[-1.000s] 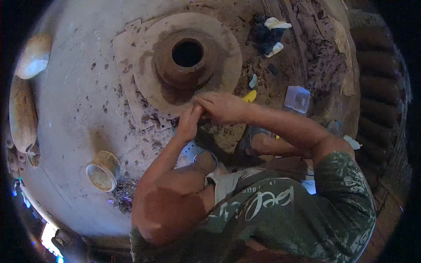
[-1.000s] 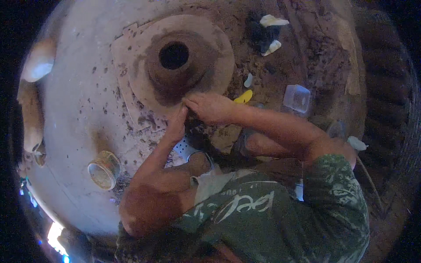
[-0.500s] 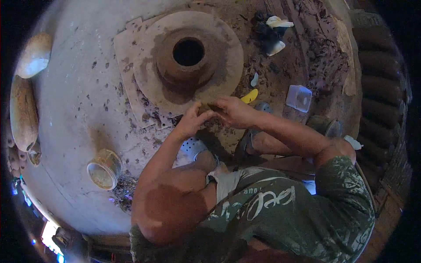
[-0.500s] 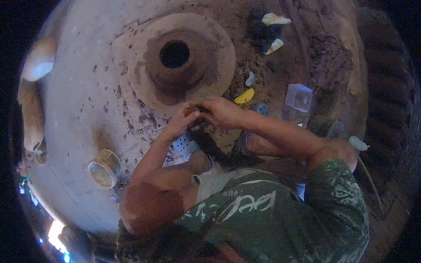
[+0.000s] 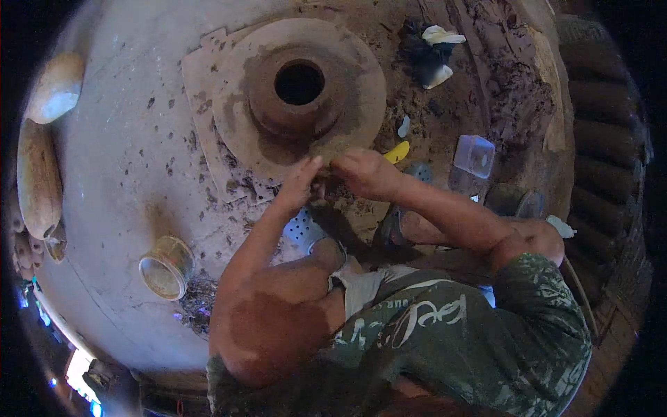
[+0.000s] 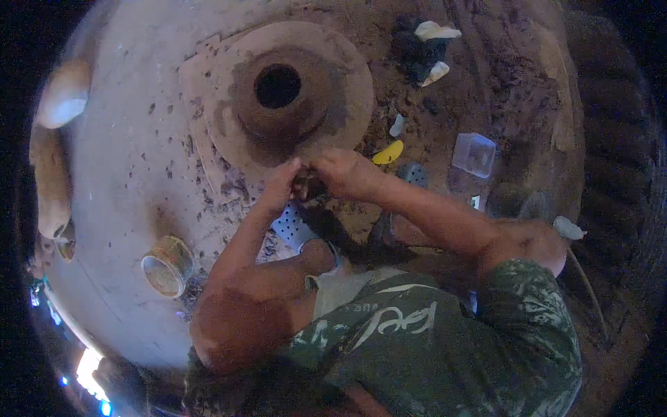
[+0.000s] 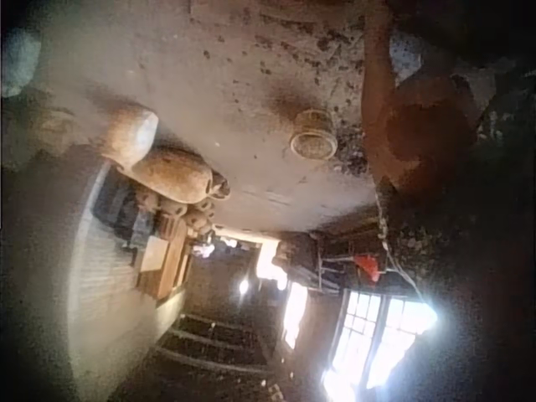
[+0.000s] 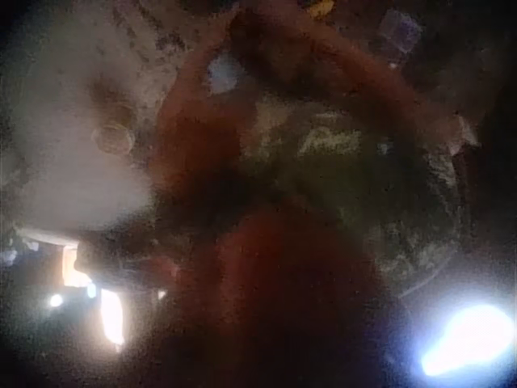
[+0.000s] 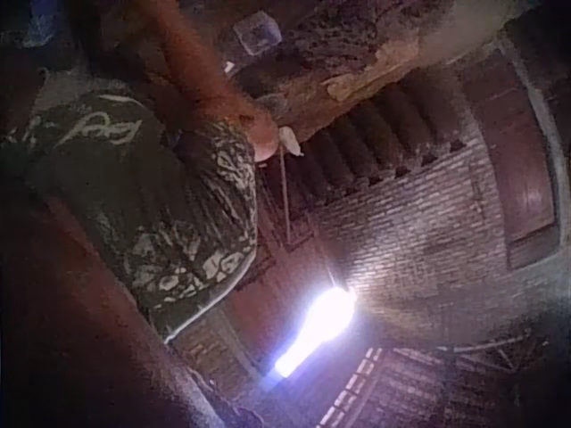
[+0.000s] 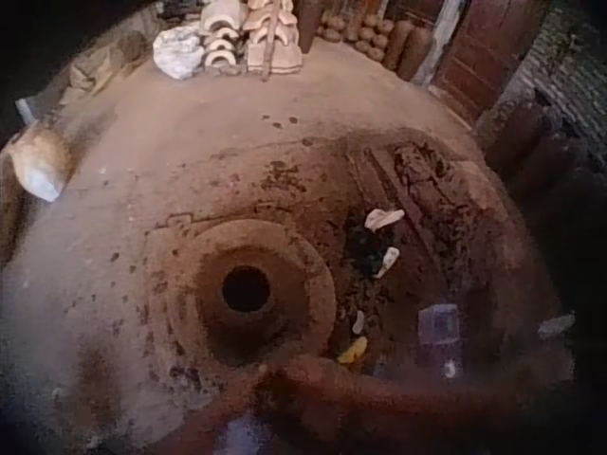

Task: The person shapes a clay vessel on a pottery wheel by hand, using their fingers to smooth the internal and external walls while the wheel rotates.

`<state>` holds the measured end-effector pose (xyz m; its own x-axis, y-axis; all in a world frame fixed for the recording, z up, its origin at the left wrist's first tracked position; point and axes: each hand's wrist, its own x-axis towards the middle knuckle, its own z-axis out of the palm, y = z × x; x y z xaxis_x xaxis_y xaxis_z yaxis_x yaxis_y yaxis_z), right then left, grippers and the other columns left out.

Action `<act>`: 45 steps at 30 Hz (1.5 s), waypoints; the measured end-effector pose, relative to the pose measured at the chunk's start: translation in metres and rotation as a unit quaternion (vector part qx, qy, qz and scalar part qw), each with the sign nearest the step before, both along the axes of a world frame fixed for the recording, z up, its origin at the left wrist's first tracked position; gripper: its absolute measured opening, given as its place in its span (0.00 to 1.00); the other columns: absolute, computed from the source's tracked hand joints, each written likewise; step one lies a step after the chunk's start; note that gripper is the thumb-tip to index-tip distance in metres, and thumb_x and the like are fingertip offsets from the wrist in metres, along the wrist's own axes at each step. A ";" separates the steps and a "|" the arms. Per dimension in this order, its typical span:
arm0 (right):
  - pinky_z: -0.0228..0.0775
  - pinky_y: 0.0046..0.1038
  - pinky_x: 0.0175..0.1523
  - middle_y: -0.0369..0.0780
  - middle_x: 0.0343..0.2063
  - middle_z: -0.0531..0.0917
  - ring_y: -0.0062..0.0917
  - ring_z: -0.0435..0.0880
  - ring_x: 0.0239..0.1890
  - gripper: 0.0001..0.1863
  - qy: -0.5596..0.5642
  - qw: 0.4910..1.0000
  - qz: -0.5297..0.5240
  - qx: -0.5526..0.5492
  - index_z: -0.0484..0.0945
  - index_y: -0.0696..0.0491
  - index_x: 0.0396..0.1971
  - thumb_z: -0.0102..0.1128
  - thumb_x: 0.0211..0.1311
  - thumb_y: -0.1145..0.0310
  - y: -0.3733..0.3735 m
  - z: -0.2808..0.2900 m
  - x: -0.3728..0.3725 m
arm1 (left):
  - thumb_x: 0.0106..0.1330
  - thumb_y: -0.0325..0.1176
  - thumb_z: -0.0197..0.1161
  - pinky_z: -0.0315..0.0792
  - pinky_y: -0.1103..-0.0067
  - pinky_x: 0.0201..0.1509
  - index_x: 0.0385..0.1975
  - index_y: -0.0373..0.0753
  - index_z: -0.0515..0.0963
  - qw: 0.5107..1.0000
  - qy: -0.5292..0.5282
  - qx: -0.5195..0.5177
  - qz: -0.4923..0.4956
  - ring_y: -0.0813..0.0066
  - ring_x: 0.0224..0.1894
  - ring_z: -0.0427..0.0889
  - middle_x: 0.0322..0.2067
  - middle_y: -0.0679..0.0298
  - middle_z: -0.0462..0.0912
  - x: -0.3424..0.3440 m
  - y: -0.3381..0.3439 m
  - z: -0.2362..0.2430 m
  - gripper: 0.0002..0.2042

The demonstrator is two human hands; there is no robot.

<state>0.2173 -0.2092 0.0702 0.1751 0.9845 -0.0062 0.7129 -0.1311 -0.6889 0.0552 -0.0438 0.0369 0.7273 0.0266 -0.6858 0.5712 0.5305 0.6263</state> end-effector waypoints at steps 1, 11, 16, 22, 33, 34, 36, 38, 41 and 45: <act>0.78 0.43 0.45 0.48 0.36 0.82 0.47 0.84 0.41 0.13 -0.021 1.000 -0.011 0.003 0.80 0.57 0.45 0.65 0.64 0.68 0.001 -0.004 0.003 | 0.76 0.56 0.56 0.75 0.76 0.40 0.48 0.36 0.76 0.989 -0.023 0.118 0.090 0.75 0.34 0.78 0.38 0.61 0.81 0.002 0.002 -0.004 0.24; 0.79 0.41 0.44 0.45 0.34 0.83 0.43 0.85 0.39 0.11 -0.093 0.991 -0.082 0.054 0.82 0.56 0.41 0.67 0.61 0.68 0.036 -0.023 0.008 | 0.58 0.48 0.77 0.64 0.61 0.67 0.54 0.31 0.71 0.747 -0.018 0.649 0.142 0.49 0.64 0.70 0.63 0.47 0.71 0.013 0.046 -0.060 0.33; 0.78 0.38 0.42 0.42 0.30 0.80 0.39 0.82 0.38 0.08 -0.173 0.981 0.009 0.088 0.79 0.52 0.32 0.63 0.51 0.67 0.068 -0.040 0.007 | 0.57 0.45 0.78 0.62 0.59 0.68 0.54 0.31 0.71 0.749 -0.063 0.641 0.155 0.46 0.65 0.69 0.65 0.48 0.71 0.013 0.057 -0.063 0.33; 0.78 0.40 0.42 0.40 0.33 0.80 0.38 0.81 0.36 0.09 -0.206 0.974 -0.005 0.090 0.78 0.51 0.32 0.63 0.48 0.67 0.075 -0.042 0.003 | 0.58 0.42 0.77 0.61 0.58 0.69 0.56 0.32 0.70 0.737 -0.032 0.658 0.152 0.47 0.67 0.68 0.68 0.51 0.69 0.025 0.046 -0.054 0.32; 0.79 0.43 0.44 0.44 0.38 0.83 0.44 0.83 0.39 0.10 -0.193 0.977 -0.031 0.081 0.81 0.51 0.36 0.62 0.52 0.67 0.085 -0.047 -0.007 | 0.57 0.29 0.72 0.58 0.58 0.71 0.61 0.33 0.66 0.713 -0.044 0.688 0.127 0.49 0.70 0.66 0.71 0.50 0.65 0.023 0.052 -0.061 0.31; 0.80 0.43 0.45 0.44 0.39 0.83 0.44 0.83 0.39 0.10 -0.190 0.979 -0.037 0.070 0.81 0.51 0.36 0.62 0.53 0.67 0.085 -0.047 -0.008 | 0.57 0.28 0.71 0.58 0.58 0.71 0.62 0.33 0.65 0.718 -0.043 0.683 0.130 0.49 0.70 0.66 0.71 0.50 0.65 0.024 0.050 -0.057 0.32; 0.80 0.42 0.44 0.44 0.39 0.83 0.44 0.83 0.39 0.10 -0.201 0.977 -0.030 0.059 0.81 0.50 0.36 0.62 0.53 0.67 0.085 -0.045 -0.008 | 0.58 0.28 0.71 0.58 0.58 0.71 0.64 0.33 0.64 0.744 -0.032 0.654 0.131 0.49 0.70 0.66 0.72 0.49 0.64 0.029 0.049 -0.049 0.34; 0.80 0.42 0.44 0.44 0.40 0.83 0.43 0.84 0.38 0.10 -0.204 0.978 -0.019 0.042 0.81 0.50 0.36 0.62 0.53 0.67 0.086 -0.045 -0.009 | 0.58 0.28 0.71 0.58 0.58 0.72 0.67 0.32 0.62 0.786 -0.010 0.606 0.123 0.50 0.70 0.66 0.73 0.49 0.62 0.031 0.051 -0.042 0.36; 0.81 0.42 0.43 0.44 0.40 0.83 0.42 0.84 0.37 0.10 -0.206 0.978 -0.008 0.037 0.81 0.50 0.36 0.62 0.53 0.67 0.088 -0.046 -0.010 | 0.59 0.30 0.71 0.55 0.59 0.74 0.70 0.32 0.58 0.747 -0.082 0.650 0.115 0.50 0.71 0.65 0.74 0.49 0.60 0.026 0.057 -0.050 0.39; 0.81 0.41 0.41 0.43 0.40 0.83 0.40 0.85 0.36 0.10 -0.219 0.974 -0.006 0.049 0.81 0.50 0.36 0.62 0.52 0.66 0.092 -0.039 -0.011 | 0.60 0.32 0.71 0.53 0.57 0.77 0.71 0.33 0.56 0.735 -0.094 0.669 0.060 0.50 0.74 0.63 0.76 0.49 0.56 0.021 0.066 -0.054 0.40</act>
